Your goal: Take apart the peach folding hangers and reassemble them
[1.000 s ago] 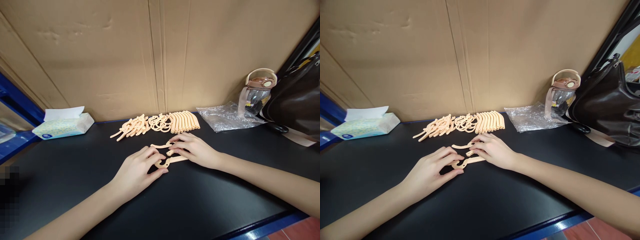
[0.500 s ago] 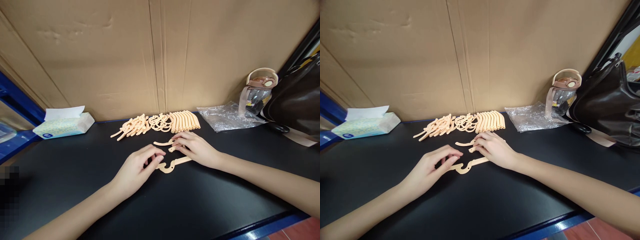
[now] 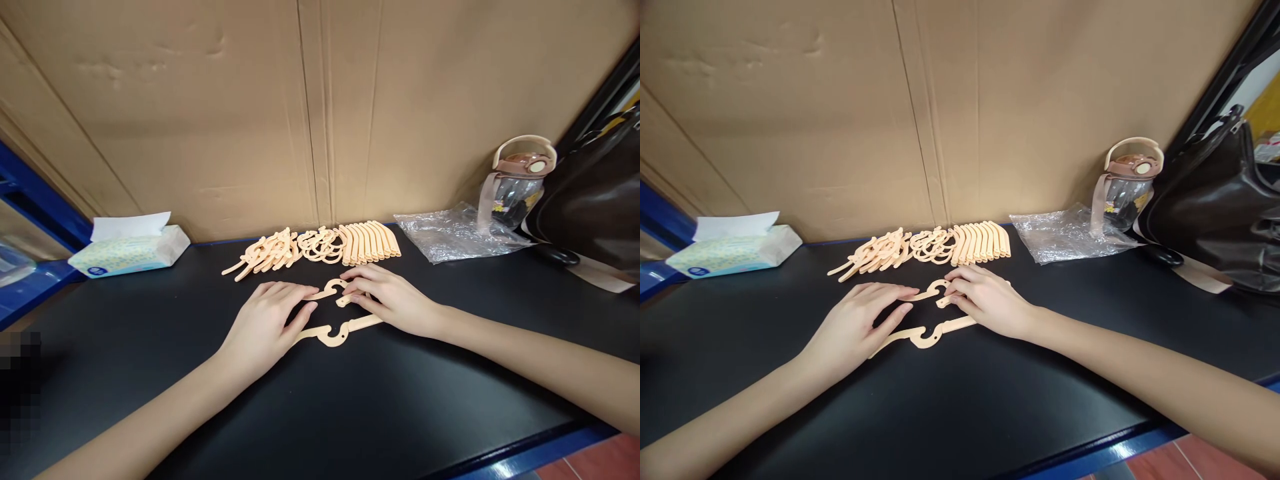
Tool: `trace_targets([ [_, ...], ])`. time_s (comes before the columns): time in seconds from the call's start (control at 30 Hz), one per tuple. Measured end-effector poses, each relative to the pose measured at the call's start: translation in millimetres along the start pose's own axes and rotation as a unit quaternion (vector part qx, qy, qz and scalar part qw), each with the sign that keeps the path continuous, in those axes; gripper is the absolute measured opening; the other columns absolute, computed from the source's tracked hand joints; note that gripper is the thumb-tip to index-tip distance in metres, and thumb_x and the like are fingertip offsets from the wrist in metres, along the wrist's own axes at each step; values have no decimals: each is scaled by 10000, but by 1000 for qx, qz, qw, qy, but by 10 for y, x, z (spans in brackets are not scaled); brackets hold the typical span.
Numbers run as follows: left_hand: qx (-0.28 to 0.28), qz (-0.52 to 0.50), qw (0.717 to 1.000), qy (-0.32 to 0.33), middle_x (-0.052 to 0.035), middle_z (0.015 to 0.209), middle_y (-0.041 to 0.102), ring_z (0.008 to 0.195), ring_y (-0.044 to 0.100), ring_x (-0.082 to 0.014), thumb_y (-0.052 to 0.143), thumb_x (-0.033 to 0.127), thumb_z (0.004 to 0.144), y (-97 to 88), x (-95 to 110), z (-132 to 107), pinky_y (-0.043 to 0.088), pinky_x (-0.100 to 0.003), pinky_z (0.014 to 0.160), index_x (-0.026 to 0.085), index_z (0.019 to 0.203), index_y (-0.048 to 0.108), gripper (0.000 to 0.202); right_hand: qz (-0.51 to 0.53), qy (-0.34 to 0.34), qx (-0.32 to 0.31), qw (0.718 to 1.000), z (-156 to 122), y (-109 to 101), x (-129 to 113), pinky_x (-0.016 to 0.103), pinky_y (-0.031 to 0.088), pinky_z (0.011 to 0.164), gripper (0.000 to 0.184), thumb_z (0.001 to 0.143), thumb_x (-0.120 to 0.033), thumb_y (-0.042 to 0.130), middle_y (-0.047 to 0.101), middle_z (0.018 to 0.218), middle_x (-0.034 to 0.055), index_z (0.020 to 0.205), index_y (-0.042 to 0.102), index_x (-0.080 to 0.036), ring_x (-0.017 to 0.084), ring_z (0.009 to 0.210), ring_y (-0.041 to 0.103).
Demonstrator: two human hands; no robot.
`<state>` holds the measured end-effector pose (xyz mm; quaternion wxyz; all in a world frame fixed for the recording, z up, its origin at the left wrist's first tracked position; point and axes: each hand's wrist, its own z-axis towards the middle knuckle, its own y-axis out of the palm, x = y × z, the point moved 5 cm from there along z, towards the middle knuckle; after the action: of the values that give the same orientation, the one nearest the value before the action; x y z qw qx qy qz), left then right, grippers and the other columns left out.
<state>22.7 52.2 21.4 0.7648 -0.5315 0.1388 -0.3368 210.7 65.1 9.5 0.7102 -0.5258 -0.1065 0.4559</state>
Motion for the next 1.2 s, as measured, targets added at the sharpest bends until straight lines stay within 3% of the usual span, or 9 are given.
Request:
trace_targets([
  [0.13, 24, 33, 999, -3, -21, 1012, 697, 921, 615, -213, 431, 309, 977, -18, -21, 7, 429, -390, 853, 193, 1040, 619, 230, -2, 5, -4, 1000, -4, 17, 17, 351, 479, 928, 169, 976, -155, 505, 576, 1153, 54, 998, 661, -217, 203, 1104, 530],
  [0.27, -7, -3, 1000, 21, -31, 1195, 618, 1067, 564, -204, 404, 300, 988, 48, -27, 2, 439, -364, 891, 234, 1201, 577, 283, 0, 3, -4, 1000, 4, 21, 12, 350, 484, 916, 161, 979, -168, 505, 579, 1123, 54, 1001, 658, -210, 202, 1080, 534],
  [0.37, -24, -22, 999, 25, -14, 1251, 582, 1118, 541, -198, 407, 306, 988, 83, -35, -2, 433, -366, 928, 264, 1191, 591, 278, 1, 2, -2, 1000, 6, 18, 6, 349, 483, 906, 135, 973, -183, 527, 578, 1108, 57, 998, 658, -204, 204, 1063, 538],
  [0.53, -23, -41, 999, -7, -15, 1104, 639, 988, 588, -197, 474, 334, 955, 63, -45, 4, 463, -364, 848, 214, 997, 622, 195, -3, 0, -4, 1000, -2, 17, 1, 353, 475, 908, 123, 971, -190, 538, 577, 1103, 65, 981, 661, -191, 209, 1055, 542],
  [0.67, -20, -50, 998, -22, -13, 1136, 642, 987, 602, -202, 512, 320, 930, 67, -54, -4, 467, -362, 839, 207, 921, 608, 149, -6, 3, -6, 1000, 4, 13, -1, 355, 478, 902, 134, 973, -195, 534, 576, 1092, 67, 992, 666, -196, 215, 1053, 545],
  [0.77, -19, -57, 998, -31, -4, 1156, 643, 993, 611, -197, 512, 311, 929, 84, -70, -16, 471, -356, 853, 215, 915, 609, 137, -3, 6, -7, 1000, 10, 6, -3, 358, 481, 898, 135, 973, -198, 532, 575, 1088, 70, 990, 666, -192, 217, 1046, 546],
  [0.93, -25, -47, 997, -49, -1, 1064, 661, 897, 618, -186, 554, 269, 908, 87, -86, -14, 480, -318, 757, 211, 889, 583, 68, 5, 6, -11, 1000, 5, 0, -10, 356, 482, 892, 143, 975, -184, 523, 572, 1085, 68, 990, 664, -201, 215, 1044, 543],
  [1.2, -6, 9, 1000, 15, 7, 959, 643, 824, 590, -171, 428, 237, 981, 69, -25, 12, 459, -289, 699, 204, 1046, 559, 150, 6, 6, -12, 1000, 2, 3, -7, 359, 483, 893, 143, 979, -201, 521, 573, 1077, 65, 985, 664, -206, 217, 1046, 540],
])
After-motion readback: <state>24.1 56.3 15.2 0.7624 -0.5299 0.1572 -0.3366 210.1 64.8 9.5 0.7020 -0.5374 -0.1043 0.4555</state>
